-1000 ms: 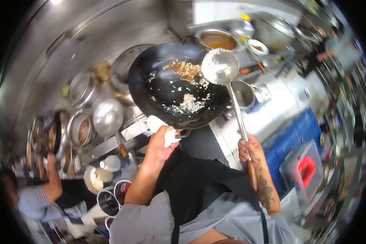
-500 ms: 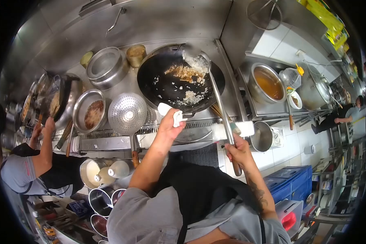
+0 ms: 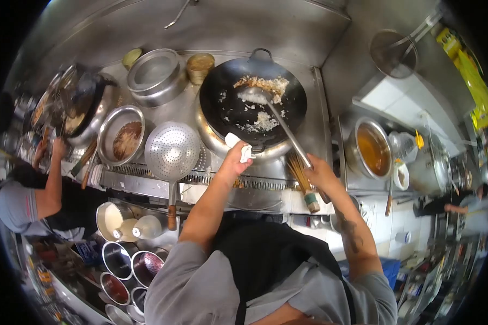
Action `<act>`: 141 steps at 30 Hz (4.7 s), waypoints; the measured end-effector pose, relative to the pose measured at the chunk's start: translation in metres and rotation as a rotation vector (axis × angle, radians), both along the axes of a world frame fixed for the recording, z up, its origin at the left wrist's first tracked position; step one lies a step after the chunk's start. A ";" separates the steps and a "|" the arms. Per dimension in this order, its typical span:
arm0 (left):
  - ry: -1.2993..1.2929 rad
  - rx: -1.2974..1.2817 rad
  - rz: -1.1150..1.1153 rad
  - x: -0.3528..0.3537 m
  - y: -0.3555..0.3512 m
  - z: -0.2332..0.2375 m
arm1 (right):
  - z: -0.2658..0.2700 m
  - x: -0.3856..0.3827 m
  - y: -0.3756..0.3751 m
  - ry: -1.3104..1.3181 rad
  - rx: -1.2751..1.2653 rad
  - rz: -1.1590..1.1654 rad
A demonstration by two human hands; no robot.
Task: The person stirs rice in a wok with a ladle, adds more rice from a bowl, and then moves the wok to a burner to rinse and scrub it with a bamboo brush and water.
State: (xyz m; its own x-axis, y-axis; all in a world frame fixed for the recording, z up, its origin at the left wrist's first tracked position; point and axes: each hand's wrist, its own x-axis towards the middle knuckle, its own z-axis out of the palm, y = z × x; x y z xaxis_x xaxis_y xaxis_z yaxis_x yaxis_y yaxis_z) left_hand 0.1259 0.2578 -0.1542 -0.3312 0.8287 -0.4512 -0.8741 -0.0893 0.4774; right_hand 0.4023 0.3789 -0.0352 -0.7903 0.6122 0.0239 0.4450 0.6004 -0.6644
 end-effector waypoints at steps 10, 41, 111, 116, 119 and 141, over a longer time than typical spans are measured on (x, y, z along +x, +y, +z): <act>0.577 -0.103 0.229 0.057 -0.126 0.021 | 0.072 -0.160 0.038 0.311 -0.338 0.154; 1.458 -0.932 -0.016 0.024 -0.207 -0.054 | 0.071 -0.391 0.045 0.225 -0.387 0.159; 2.302 -0.264 0.112 0.043 -0.002 0.025 | 0.093 -0.069 0.076 0.275 -0.133 0.031; 2.258 -0.235 0.075 0.047 -0.013 0.043 | 0.093 -0.142 0.062 0.262 -0.211 0.100; 2.250 -0.226 0.025 0.046 -0.018 0.048 | 0.099 -0.221 0.045 0.211 -0.285 0.094; 1.515 -0.528 0.381 0.062 -0.282 0.024 | 0.033 -0.568 -0.056 0.276 -1.935 0.344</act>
